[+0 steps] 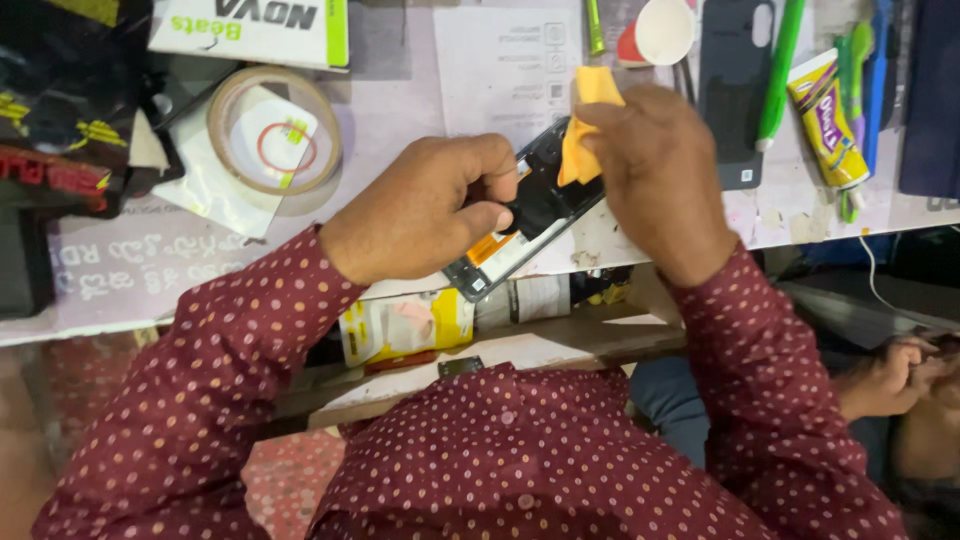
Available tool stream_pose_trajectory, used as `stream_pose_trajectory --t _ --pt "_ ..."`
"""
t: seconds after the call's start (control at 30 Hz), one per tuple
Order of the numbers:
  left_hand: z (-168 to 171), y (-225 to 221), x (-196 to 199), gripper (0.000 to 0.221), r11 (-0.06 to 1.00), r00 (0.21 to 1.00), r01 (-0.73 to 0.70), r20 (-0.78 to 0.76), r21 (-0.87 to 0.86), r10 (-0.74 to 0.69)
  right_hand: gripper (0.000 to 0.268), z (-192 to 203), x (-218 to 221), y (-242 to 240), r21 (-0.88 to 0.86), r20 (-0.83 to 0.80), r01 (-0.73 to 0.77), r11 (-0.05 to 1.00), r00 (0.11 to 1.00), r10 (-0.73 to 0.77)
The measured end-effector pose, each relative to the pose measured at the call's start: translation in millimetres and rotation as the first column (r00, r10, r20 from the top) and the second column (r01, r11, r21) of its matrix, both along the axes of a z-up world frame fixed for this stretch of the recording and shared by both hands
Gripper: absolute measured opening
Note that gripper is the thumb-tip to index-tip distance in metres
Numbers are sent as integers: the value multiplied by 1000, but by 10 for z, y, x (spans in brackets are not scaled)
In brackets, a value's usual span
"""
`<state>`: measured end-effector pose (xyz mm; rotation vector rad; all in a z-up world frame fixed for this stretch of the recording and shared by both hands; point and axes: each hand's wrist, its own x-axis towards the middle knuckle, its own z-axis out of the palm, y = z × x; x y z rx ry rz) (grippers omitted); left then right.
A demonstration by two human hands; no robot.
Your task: The person disassembles a smartphone, cleans the internal components with a cloth, and applies adhesive to the back cover. They handle the phone, a cloth, and an adhesive tube while working at a cluttered repair bench.
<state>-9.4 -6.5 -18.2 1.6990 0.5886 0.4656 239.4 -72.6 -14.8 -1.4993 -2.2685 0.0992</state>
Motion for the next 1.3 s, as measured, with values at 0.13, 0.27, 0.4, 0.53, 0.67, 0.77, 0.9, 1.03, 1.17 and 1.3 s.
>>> stream_pose_trajectory --t 0.13,0.27,0.4,0.53,0.67,0.77,0.9,1.03,1.17,1.3 --pt "7 7 5 14 1000 1000 3 15 -5 -3 16 -19 -8 21 -60 1 47 997 999 -47" --pt "-16 -9 -8 15 1000 1000 -4 23 -1 4 17 -16 -91 53 -11 20 -5 1000 1000 6" --pt "-27 -5 0 15 1000 999 0 32 12 0 12 -9 -153 58 -73 -5 135 988 991 -136" --pt "-33 -5 23 14 1000 999 -2 43 -5 2 12 -6 -174 40 19 -81 108 994 991 -106" --pt "-26 -12 -7 14 1000 1000 -9 25 2 9 13 -5 -213 41 -110 -45 53 993 997 -59" --pt "-33 -9 13 14 1000 1000 -6 25 6 6 7 18 -188 50 -18 -74 188 982 979 -188" --pt "-42 -11 11 13 1000 999 -9 43 7 9 8 -9 -173 32 -9 -1 74 997 997 -74" --pt "-44 -17 16 13 1000 999 -12 43 -6 12 7 -55 -160 17 30 48 70 997 996 -71" --pt "-47 -23 20 13 1000 1000 -7 14 -13 7 4 -104 -144 -5 92 46 77 993 996 -82" --pt "-32 -30 22 13 1000 1000 -15 26 -21 15 12 -114 -109 -18 69 118 24 997 992 -32"
